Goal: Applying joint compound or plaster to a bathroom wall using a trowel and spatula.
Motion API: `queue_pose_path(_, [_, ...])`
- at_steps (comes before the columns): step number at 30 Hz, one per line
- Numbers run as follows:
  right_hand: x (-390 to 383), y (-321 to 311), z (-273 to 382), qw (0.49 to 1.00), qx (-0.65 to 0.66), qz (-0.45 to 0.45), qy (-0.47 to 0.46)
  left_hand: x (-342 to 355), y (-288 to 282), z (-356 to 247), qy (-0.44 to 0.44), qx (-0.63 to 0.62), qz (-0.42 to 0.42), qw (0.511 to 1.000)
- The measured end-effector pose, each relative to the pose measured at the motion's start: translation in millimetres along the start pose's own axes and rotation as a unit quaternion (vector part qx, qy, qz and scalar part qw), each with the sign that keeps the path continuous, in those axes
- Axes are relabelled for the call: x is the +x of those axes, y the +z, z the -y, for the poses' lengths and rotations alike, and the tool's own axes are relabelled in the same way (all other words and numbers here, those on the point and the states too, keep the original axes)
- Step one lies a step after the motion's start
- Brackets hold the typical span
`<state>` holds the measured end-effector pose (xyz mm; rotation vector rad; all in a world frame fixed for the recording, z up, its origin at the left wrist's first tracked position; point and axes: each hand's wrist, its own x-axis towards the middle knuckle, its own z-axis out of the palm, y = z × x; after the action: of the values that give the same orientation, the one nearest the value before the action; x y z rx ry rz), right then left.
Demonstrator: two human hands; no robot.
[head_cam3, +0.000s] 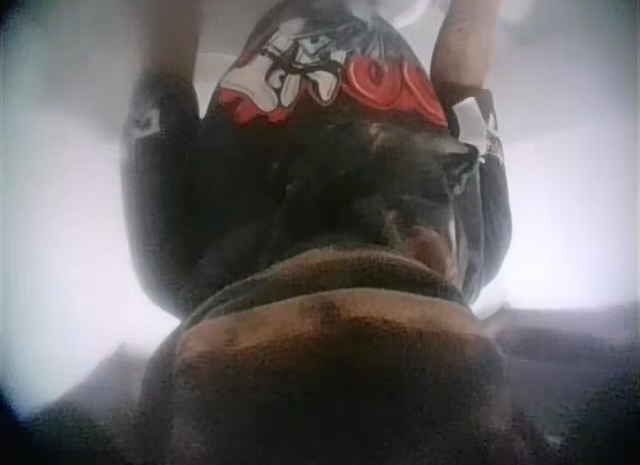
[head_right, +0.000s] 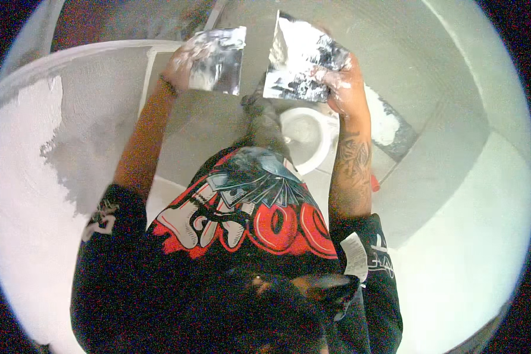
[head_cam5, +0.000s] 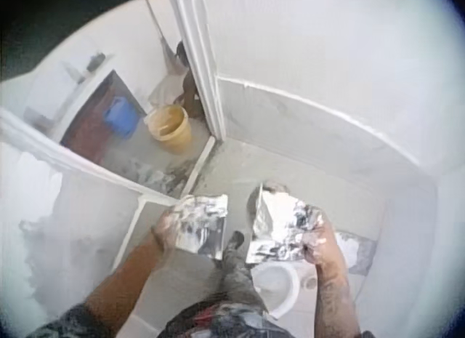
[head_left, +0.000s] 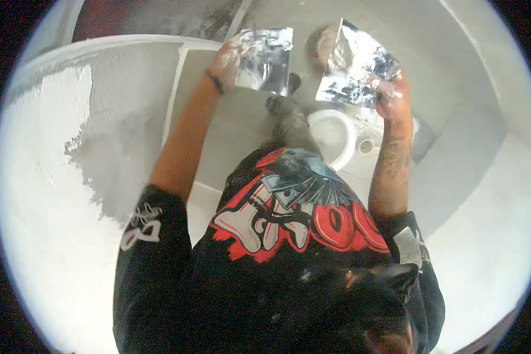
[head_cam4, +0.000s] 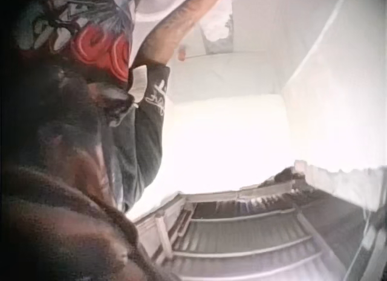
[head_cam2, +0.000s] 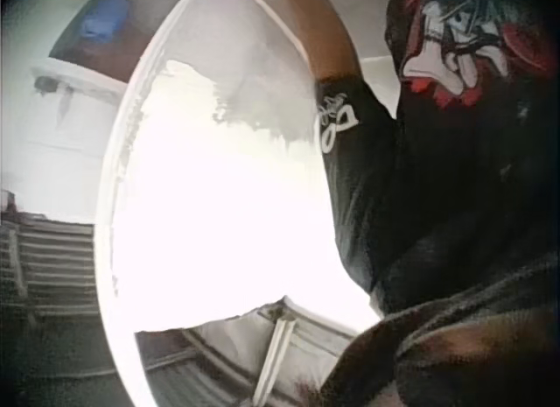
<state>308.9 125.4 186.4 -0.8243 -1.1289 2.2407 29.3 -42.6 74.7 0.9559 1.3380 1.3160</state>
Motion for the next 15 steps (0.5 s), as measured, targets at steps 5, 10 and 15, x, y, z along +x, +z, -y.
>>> queue_pose_path(5, [-3, 45, 25, 0.962, -0.237, -0.061, -0.121, -62, 79, -96, -0.025, -0.480, -0.172, 0.860])
queue_pose_path(10, [-5, 107, 35, 0.914, -0.339, 0.151, -0.162, -71, 94, -128, 0.072, -0.541, -0.320, 0.775])
queue_pose_path(15, [-35, 136, 55, 0.698, -0.601, 0.282, -0.269, -104, 87, -165, 0.166, -0.576, -0.218, 0.770])
